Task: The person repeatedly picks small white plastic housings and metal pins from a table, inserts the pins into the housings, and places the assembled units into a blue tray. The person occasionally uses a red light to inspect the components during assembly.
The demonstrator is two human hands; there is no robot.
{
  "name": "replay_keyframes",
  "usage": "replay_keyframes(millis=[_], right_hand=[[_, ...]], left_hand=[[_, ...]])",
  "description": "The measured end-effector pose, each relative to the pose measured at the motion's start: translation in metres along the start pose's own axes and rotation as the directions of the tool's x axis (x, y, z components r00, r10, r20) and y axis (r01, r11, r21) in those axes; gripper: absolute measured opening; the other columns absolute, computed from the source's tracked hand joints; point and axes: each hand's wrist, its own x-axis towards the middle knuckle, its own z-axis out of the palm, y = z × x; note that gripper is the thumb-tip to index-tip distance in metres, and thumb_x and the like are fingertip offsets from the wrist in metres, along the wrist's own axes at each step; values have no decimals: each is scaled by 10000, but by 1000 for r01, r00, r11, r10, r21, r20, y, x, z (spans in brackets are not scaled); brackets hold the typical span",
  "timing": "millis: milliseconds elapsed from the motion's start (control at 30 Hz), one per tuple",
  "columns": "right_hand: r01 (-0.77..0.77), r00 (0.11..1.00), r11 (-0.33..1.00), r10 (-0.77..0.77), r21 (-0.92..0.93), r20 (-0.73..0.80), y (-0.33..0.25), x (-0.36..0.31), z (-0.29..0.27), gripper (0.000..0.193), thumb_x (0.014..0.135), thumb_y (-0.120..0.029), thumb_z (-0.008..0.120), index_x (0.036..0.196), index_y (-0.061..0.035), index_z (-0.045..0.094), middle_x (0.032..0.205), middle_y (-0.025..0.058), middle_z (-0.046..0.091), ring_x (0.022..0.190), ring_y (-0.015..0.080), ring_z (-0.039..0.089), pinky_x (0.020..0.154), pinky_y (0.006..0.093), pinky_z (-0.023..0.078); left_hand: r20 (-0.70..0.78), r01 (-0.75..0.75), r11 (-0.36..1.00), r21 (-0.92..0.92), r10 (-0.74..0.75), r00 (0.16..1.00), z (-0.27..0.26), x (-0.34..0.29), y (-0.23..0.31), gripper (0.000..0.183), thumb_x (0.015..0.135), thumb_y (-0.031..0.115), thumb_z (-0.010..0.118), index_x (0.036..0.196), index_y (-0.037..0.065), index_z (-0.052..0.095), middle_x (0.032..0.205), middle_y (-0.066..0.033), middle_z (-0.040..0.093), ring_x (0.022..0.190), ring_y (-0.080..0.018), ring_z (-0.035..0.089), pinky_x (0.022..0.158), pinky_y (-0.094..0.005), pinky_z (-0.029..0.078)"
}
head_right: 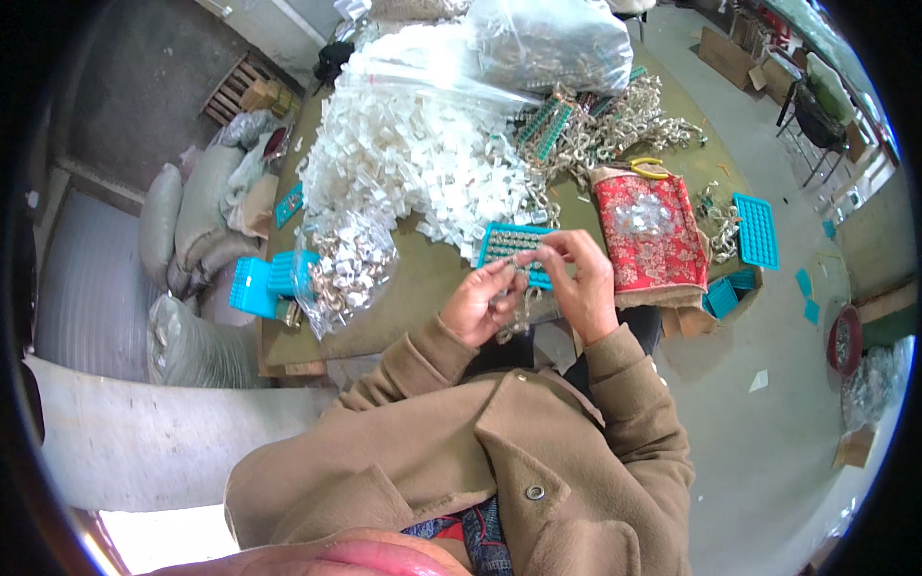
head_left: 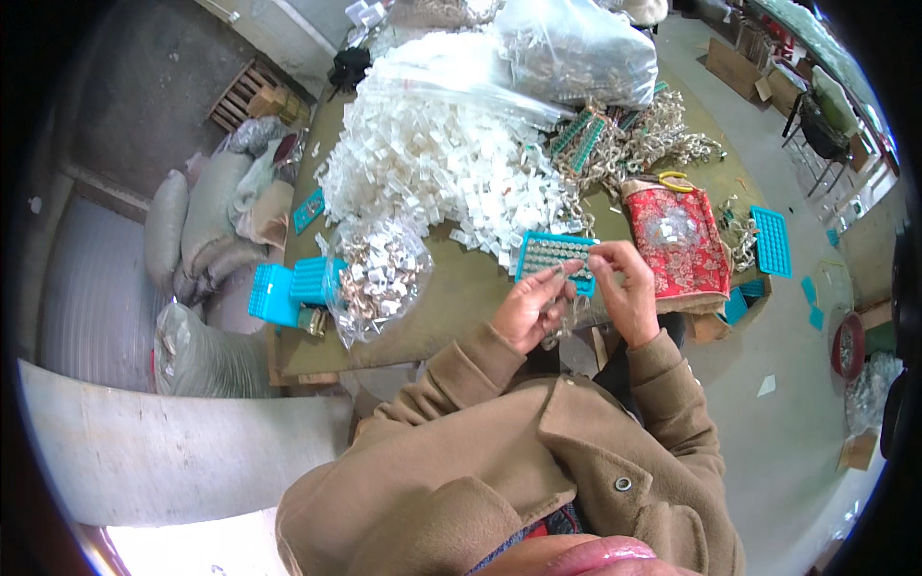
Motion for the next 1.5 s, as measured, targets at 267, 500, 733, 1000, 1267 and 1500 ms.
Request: replay_keyframes(millis=[267,500,733,1000,1267,1500], right_hand=[[34,945,993,-68,111,321,14,-19,-7,184,822,-77,676,996,-28,709,1090,134,674,1103,282,600,944,387,463],[-326,935,745,165,581,314,24,-33,3,190,900,0,619,1084,42,637,989,68,674,924,103,618,823,268,511],[-213,953,943,143,255,267,23,-33,-3,251,845,-41,708,1089,3,665,913,52,694,869,103,639,777,274,522],[-173,982,972,158,159,103,13,-34,5,111,829,-66,722,865,4,644,733,26,623,676,73,566,632,235,472],[-544,839,607,402,579,366,22,-39,15,37,879,-58,664,877,-57,627,722,-24,574,629,48,488,556,204,377],[-619,776,406,448,673,443,26,-44,24,62,925,-67,623,918,-103,573,801,-17,578,626,60,506,566,198,395]], left_hand=[[130,145,983,-113,-130,983,-3,-15,-14,301,934,267,650,1179,134,536,896,33,571,586,9,403,453,-118,313],[-88,226,974,22,-223,971,3,-17,-11,182,923,304,669,957,143,591,709,73,527,493,17,381,420,-131,306],[-58,242,956,-164,-255,965,-5,-19,-7,113,922,188,641,926,88,589,660,75,495,478,2,384,420,-147,315],[-214,-6,987,163,42,976,2,-19,-14,58,926,146,613,941,91,606,675,42,552,490,-12,420,430,-153,322],[-154,-260,755,602,430,890,3,-16,-32,37,918,114,621,949,96,628,729,27,621,532,-13,481,440,-159,341],[-292,-83,939,333,186,938,-7,-19,-23,58,906,126,653,932,106,604,703,58,569,480,5,401,400,-154,280]])
